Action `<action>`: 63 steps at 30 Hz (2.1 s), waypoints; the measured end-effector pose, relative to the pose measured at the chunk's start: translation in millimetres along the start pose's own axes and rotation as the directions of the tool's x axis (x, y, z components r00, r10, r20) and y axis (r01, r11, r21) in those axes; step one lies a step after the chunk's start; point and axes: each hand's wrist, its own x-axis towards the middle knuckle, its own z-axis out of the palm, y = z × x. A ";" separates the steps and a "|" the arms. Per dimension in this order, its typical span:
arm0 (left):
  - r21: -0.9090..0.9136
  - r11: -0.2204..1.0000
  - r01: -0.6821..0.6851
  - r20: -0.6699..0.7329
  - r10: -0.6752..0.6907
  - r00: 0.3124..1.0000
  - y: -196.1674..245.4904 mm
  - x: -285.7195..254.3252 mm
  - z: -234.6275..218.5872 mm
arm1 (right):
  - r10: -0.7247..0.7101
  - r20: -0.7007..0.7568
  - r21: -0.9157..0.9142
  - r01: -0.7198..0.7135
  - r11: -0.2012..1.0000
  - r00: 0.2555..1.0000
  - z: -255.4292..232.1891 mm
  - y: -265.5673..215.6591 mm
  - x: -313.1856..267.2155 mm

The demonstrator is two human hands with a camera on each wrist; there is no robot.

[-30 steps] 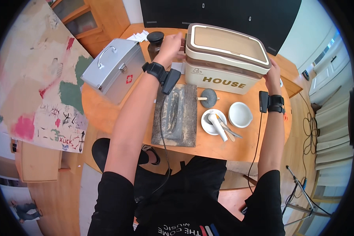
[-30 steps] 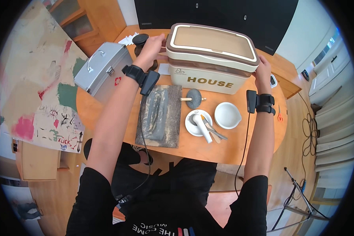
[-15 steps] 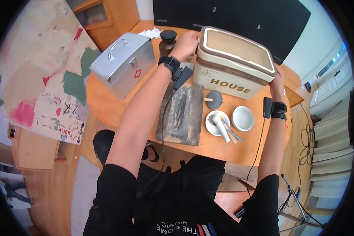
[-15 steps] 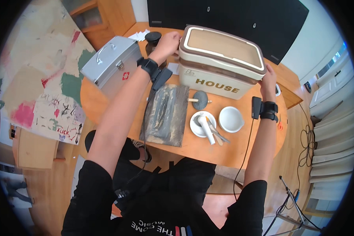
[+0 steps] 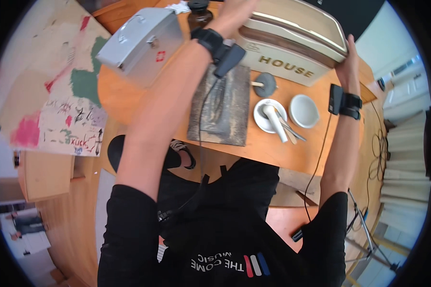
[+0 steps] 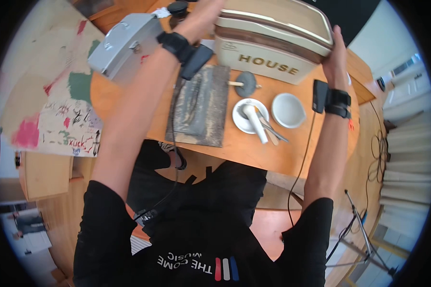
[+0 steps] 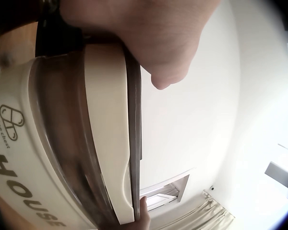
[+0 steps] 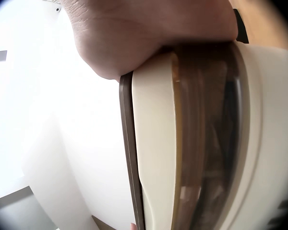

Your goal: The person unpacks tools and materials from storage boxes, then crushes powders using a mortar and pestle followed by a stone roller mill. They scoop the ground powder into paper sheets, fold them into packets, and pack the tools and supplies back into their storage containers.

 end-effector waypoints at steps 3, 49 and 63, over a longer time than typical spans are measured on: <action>-0.251 0.967 0.031 -0.048 -0.045 0.998 25.5 -4.6 10.1 | -0.141 0.064 -0.054 0.145 0.988 0.988 -17.9 -5.4 20.8; 0.588 0.524 -0.616 0.757 -0.089 0.648 2.7 -175.0 106.6 | -0.314 -0.392 -0.845 -0.205 0.493 0.865 -141.1 85.0 -346.7; 0.574 0.417 -0.705 0.795 -0.078 0.602 66.2 -210.9 94.2 | -0.430 -0.303 -0.944 -0.207 0.255 0.851 -115.0 90.0 -337.9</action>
